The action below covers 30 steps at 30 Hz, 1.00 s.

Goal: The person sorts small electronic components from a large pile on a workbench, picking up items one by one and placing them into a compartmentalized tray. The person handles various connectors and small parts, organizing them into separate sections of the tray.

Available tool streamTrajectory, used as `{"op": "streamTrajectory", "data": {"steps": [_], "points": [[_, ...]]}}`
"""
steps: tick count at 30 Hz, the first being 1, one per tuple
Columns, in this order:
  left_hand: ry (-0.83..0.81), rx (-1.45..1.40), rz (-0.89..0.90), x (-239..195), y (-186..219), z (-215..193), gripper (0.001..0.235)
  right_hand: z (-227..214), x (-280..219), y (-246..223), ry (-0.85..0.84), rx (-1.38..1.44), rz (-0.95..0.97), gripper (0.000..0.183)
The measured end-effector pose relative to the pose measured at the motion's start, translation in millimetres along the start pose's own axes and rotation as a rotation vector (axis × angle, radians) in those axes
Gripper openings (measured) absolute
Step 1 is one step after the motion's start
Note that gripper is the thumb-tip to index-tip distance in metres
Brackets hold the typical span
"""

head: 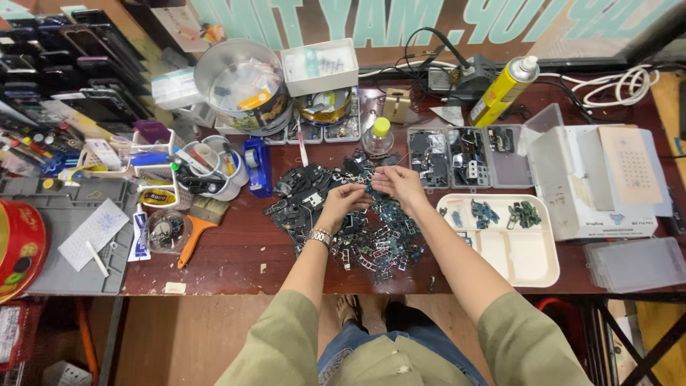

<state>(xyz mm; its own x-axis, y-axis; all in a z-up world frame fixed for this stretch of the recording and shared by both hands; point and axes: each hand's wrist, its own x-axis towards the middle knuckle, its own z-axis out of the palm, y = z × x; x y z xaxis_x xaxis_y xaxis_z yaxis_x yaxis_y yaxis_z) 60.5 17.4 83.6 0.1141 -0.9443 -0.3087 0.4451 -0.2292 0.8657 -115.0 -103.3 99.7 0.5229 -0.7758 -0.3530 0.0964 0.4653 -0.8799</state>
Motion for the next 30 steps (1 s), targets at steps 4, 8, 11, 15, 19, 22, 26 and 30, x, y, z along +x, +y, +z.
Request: {"op": "streamTrajectory", "data": {"steps": [4, 8, 11, 15, 19, 22, 26, 30], "points": [[0.006, -0.005, -0.069, 11.5, -9.1, 20.0, 0.022, -27.4, -5.9, -3.3, -0.007, 0.110, 0.022, 0.039], [-0.041, -0.002, -0.072, 31.3, -26.8, 34.2, 0.019, -59.3, -24.7, -12.4, 0.226, 0.174, -0.042, 0.030], [-0.031, 0.041, -0.076, 46.5, -46.7, 48.0, 0.017, -75.0, -51.5, -20.0, 0.520, 0.013, -0.144, 0.032], [-0.071, 0.228, -0.080, 60.3, -77.6, 89.5, 0.012, -84.6, -106.0, -24.4, 0.463, -0.680, -0.422, 0.024], [-0.184, 0.407, -0.054, 60.3, -98.8, 134.8, 0.012, -102.9, -141.6, -36.1, 0.251, -0.975, -0.545, 0.011], [-0.221, 0.419, -0.054, 55.8, -111.0, 165.3, 0.015, -126.2, -155.5, -44.5, 0.279, -0.985, -0.254, 0.015], [-0.211, 0.453, -0.061, 53.5, -120.3, 190.4, 0.021, -159.2, -162.3, -51.3, 0.352, -1.061, -0.192, 0.014], [-0.169, 0.505, -0.113, 58.6, -124.5, 196.8, 0.026, -181.9, -151.9, -49.4, 0.445, -1.135, -0.272, 0.013]]}}
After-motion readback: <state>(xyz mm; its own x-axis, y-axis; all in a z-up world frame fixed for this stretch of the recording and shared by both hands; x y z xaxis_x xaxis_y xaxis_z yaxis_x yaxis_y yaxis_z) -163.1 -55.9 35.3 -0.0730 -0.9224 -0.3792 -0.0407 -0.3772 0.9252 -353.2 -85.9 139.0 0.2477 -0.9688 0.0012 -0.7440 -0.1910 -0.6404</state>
